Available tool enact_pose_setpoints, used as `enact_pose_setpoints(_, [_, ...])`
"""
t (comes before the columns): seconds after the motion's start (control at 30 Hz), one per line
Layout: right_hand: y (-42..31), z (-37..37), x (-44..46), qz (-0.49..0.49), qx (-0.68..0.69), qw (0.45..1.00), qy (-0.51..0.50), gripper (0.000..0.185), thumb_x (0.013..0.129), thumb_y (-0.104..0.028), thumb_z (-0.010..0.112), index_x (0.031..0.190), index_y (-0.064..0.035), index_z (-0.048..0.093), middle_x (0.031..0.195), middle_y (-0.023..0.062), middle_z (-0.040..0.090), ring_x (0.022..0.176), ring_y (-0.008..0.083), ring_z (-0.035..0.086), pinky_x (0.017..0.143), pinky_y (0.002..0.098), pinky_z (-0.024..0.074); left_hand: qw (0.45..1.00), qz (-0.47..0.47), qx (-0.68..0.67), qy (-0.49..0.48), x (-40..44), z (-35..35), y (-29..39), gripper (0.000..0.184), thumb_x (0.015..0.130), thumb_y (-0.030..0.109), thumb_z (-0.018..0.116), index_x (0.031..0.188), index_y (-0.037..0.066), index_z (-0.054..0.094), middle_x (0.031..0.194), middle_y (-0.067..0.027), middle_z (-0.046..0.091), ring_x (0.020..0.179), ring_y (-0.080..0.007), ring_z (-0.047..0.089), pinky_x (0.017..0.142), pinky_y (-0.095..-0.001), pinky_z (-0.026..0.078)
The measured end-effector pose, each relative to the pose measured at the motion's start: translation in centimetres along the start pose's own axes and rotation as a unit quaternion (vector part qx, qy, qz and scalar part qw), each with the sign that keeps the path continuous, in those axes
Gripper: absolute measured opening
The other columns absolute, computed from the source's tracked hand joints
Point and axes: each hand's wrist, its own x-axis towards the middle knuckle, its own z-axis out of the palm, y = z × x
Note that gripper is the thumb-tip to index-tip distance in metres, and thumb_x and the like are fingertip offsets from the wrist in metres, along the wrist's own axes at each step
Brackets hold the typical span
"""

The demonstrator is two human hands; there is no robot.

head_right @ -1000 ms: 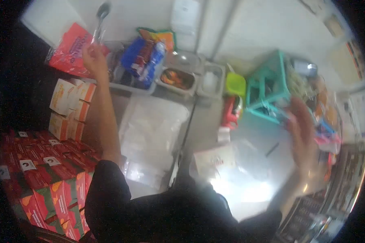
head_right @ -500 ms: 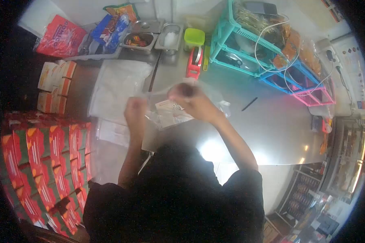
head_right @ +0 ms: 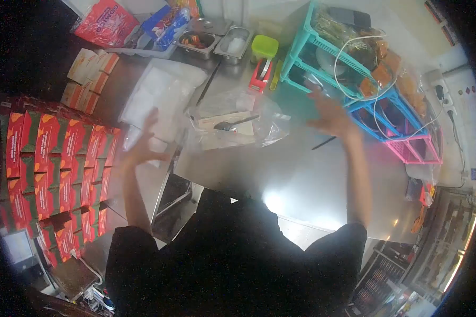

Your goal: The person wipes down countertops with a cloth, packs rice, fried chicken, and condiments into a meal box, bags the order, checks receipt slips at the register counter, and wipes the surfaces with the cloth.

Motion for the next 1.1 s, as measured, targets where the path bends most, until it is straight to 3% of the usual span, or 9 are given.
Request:
enact_pose_setpoints(0.13, [5.2, 17.8, 6.0, -0.237, 0.143, 0.96, 0.047, 0.091, 0.068, -0.034, 0.068, 0.136, -0.0066, 0.015, 0.137, 0.0134, 0.025, 0.126, 0.0256, 0.025, 0.103, 0.0379, 0.022, 0.998, -0.053, 0.03, -0.007, 1.1, 13.5, -5.2, 0.094, 0.062, 0.037, 0.074, 0.129, 0.001, 0.019, 0.128, -0.0161, 0.033, 0.111, -0.0242, 0.039, 0.092, -0.0346, 0.035])
enact_pose_setpoints(0.33, [-1.9, 28.9, 9.9, -0.05, 0.494, 0.864, -0.088, 0.046, 0.088, -0.026, 0.045, 0.127, -0.005, 0.033, 0.125, 0.0055, 0.036, 0.113, 0.0147, 0.035, 0.094, 0.0332, 0.034, 0.986, -0.134, -0.103, -0.009, 3.1, 18.6, -3.9, 0.082, 0.066, 0.038, 0.068, 0.126, 0.001, 0.026, 0.125, -0.0167, 0.037, 0.109, -0.0246, 0.041, 0.092, -0.0345, 0.035])
enact_pose_setpoints(0.47, [-2.2, 31.7, 11.1, -0.052, 0.538, 0.815, 0.207, 0.041, 0.086, -0.028, 0.049, 0.119, -0.0031, 0.042, 0.107, 0.0056, 0.049, 0.106, 0.0133, 0.041, 0.086, 0.0323, 0.0407, 0.981, -0.143, -0.133, -0.003, 2.5, 18.8, -3.3, 0.075, 0.069, 0.039, 0.064, 0.124, 0.002, 0.031, 0.123, -0.0171, 0.039, 0.107, -0.0248, 0.042, 0.091, -0.0344, 0.035])
enact_pose_setpoints(0.53, [-2.9, 32.8, 9.5, 0.05, 0.677, 0.72, 0.144, 0.051, 0.073, -0.017, 0.057, 0.12, -0.0017, 0.04, 0.112, 0.0114, 0.049, 0.112, 0.0217, 0.039, 0.093, 0.0388, 0.0332, 0.979, -0.144, -0.148, 0.0, 2.2, 19.4, -2.9, 0.072, 0.07, 0.04, 0.063, 0.123, 0.002, 0.033, 0.122, -0.0173, 0.041, 0.106, -0.0249, 0.043, 0.091, -0.0344, 0.035])
enact_pose_setpoints(0.6, [-4.5, 32.5, 7.8, 0.062, 0.572, 0.808, 0.129, 0.057, 0.067, -0.011, 0.06, 0.119, -0.001, 0.04, 0.115, 0.015, 0.048, 0.115, 0.0274, 0.037, 0.097, 0.0436, 0.0282, 0.98, -0.134, -0.145, 0.03, 1.9, 20.4, -2.4, 0.068, 0.071, 0.04, 0.061, 0.122, 0.002, 0.035, 0.121, -0.0175, 0.042, 0.106, -0.025, 0.044, 0.091, -0.0344, 0.035])
enact_pose_setpoints(0.67, [-9.6, 28.1, 5.1, -0.013, 0.174, 0.975, 0.137, 0.054, 0.067, -0.011, 0.058, 0.118, -0.001, 0.041, 0.115, 0.0163, 0.047, 0.116, 0.0306, 0.037, 0.098, 0.0465, 0.0258, 0.981, -0.122, -0.137, 0.062, 1.1, 21.3, -1.9, 0.065, 0.073, 0.04, 0.059, 0.121, 0.002, 0.038, 0.12, -0.0177, 0.043, 0.105, -0.0251, 0.045, 0.091, -0.0344, 0.035])
enact_pose_setpoints(0.83, [-11.1, 28.4, -2.0, -0.04, 0.18, 0.966, 0.18, 0.053, 0.064, -0.018, 0.063, 0.112, -0.0018, 0.047, 0.115, 0.0105, 0.048, 0.119, 0.0302, 0.033, 0.103, 0.0456, 0.0174, 0.964, -0.183, -0.191, 0.022, 1.1, 21.3, -0.6, 0.059, 0.076, 0.041, 0.054, 0.119, 0.002, 0.043, 0.117, -0.0182, 0.047, 0.103, -0.0254, 0.047, 0.091, -0.0343, 0.035])
enact_pose_setpoints(0.97, [-9.0, 22.8, -6.3, -0.133, -0.004, 0.975, 0.178, 0.058, 0.068, -0.033, 0.066, 0.113, -0.0023, 0.047, 0.121, 0.0109, 0.046, 0.117, 0.0298, 0.036, 0.102, 0.0451, 0.0193, 0.858, -0.386, -0.268, -0.208, 5.3, 16.2, 1.8, 0.055, 0.079, 0.042, 0.051, 0.117, 0.002, 0.048, 0.115, -0.0186, 0.049, 0.101, -0.0256, 0.048, 0.091, -0.0343, 0.035])
enact_pose_setpoints(1.1, [-6.4, 16.8, -2.7, -0.181, 0.116, 0.94, 0.266, 0.054, 0.072, -0.038, 0.063, 0.111, -0.0041, 0.05, 0.119, 0.0128, 0.048, 0.112, 0.0288, 0.043, 0.096, 0.0444, 0.0312, 0.859, -0.241, -0.252, -0.374, 5.8, 12.6, 4.0, 0.053, 0.08, 0.042, 0.05, 0.115, 0.002, 0.051, 0.103, -0.0164, 0.056, 0.092, -0.0226, 0.053, 0.084, -0.033, 0.04])
